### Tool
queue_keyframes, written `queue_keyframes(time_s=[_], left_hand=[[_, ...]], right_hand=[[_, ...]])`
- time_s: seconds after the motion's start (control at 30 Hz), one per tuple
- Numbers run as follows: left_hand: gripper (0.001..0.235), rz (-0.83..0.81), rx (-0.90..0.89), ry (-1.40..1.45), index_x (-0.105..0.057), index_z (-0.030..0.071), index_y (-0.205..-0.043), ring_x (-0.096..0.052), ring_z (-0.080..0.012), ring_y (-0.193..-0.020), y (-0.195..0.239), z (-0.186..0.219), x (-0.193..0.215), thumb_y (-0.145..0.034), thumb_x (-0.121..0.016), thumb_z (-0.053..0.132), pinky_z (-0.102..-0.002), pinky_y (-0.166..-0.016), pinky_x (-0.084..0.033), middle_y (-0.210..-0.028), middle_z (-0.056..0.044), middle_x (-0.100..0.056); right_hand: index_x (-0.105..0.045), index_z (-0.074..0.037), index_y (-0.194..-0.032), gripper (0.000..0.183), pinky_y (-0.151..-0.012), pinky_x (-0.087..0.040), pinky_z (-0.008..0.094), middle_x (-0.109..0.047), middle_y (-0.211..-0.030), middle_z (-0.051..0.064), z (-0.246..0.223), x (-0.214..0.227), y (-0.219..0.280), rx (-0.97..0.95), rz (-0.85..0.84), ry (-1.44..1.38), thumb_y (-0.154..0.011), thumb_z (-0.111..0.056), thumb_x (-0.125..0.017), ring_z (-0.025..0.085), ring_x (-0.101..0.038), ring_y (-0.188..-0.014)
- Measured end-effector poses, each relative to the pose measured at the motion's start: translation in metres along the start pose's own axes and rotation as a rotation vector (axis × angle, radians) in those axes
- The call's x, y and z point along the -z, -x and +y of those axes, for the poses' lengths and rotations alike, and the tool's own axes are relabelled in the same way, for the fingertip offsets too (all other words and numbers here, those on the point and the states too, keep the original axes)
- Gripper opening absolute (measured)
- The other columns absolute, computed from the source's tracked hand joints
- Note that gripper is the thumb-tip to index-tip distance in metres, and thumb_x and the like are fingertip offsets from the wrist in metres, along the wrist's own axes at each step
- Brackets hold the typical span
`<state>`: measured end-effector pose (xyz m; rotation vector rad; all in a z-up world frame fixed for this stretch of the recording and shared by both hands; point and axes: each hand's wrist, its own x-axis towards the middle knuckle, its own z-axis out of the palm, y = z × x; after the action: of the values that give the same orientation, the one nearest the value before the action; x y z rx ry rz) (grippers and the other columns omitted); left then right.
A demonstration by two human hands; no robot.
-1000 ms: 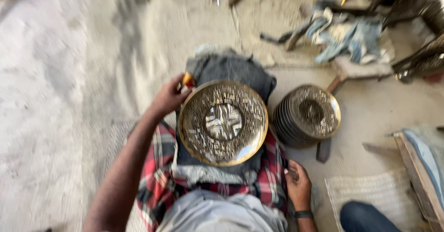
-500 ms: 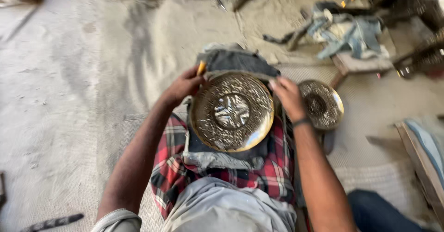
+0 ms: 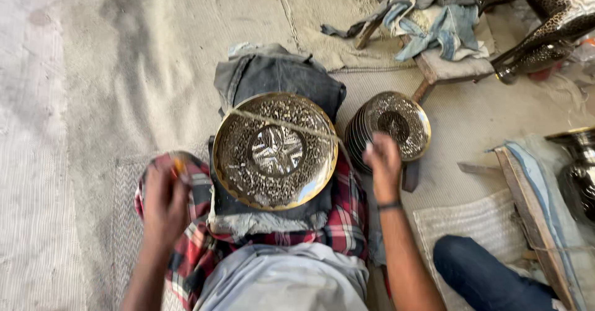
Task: The person sits on the floor and uses a hammer and chisel to engrave a decorative pattern onto a brass plate. They repeatedly strike the chisel to create intricate designs on the metal surface.
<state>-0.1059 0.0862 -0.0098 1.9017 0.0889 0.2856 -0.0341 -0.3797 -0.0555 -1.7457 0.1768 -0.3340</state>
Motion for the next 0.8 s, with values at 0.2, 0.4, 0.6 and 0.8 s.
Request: queue_keyframes(time_s=[0.2, 0.4, 0.6, 0.8], left_hand=[[0.026, 0.079, -0.225, -0.25, -0.061, 0.005, -0.125, -0.06, -0.0222, -0.082, -0.014, 0.004, -0.035, -0.102, -0.067, 0.014, -0.037, -0.076, -0.052, -0.1, -0.01, -0.059], [0.04, -0.15, -0.263, -0.684, -0.066, 0.019, -0.131, -0.073, -0.0287, -0.083, -0.105, 0.051, -0.048, -0.094, -0.075, 0.03, -0.041, -0.063, -0.06, -0.127, -0.011, -0.066], [0.027, -0.282, -0.341, -0.679, -0.07, 0.022, -0.119, -0.074, -0.0247, -0.087, -0.129, 0.065, -0.054, -0.098, -0.068, 0.038, -0.042, -0.071, -0.061, -0.111, -0.002, -0.073], [0.032, -0.092, -0.245, -0.349, -0.065, 0.01, -0.127, -0.067, -0.0257, -0.085, -0.104, 0.057, -0.046, -0.101, -0.064, 0.029, -0.037, -0.075, -0.056, -0.122, -0.017, -0.057]], right_hand=[[-0.068, -0.006, -0.12, 0.026, -0.086, -0.054, 0.029, -0.074, -0.106, 0.005, 0.103, 0.06, 0.109, 0.027, 0.152, 0.439, -0.094, -0.005, -0.069, 0.014, -0.069, -0.097], [-0.057, -0.002, -0.134, 0.052, -0.067, -0.055, 0.031, -0.065, -0.13, 0.009, 0.008, -0.014, 0.047, 0.223, -0.047, 0.405, -0.085, -0.008, -0.075, 0.017, -0.065, -0.08], [-0.076, -0.01, -0.115, 0.021, -0.071, -0.06, 0.03, -0.079, -0.105, 0.007, -0.088, -0.08, -0.054, 0.267, -0.164, 0.628, -0.096, -0.003, -0.069, 0.017, -0.074, -0.083], [-0.065, -0.004, -0.129, 0.042, -0.069, -0.057, 0.022, -0.073, -0.123, 0.009, -0.032, -0.059, -0.036, 0.145, -0.207, 0.29, -0.088, 0.002, -0.066, 0.009, -0.07, -0.079]])
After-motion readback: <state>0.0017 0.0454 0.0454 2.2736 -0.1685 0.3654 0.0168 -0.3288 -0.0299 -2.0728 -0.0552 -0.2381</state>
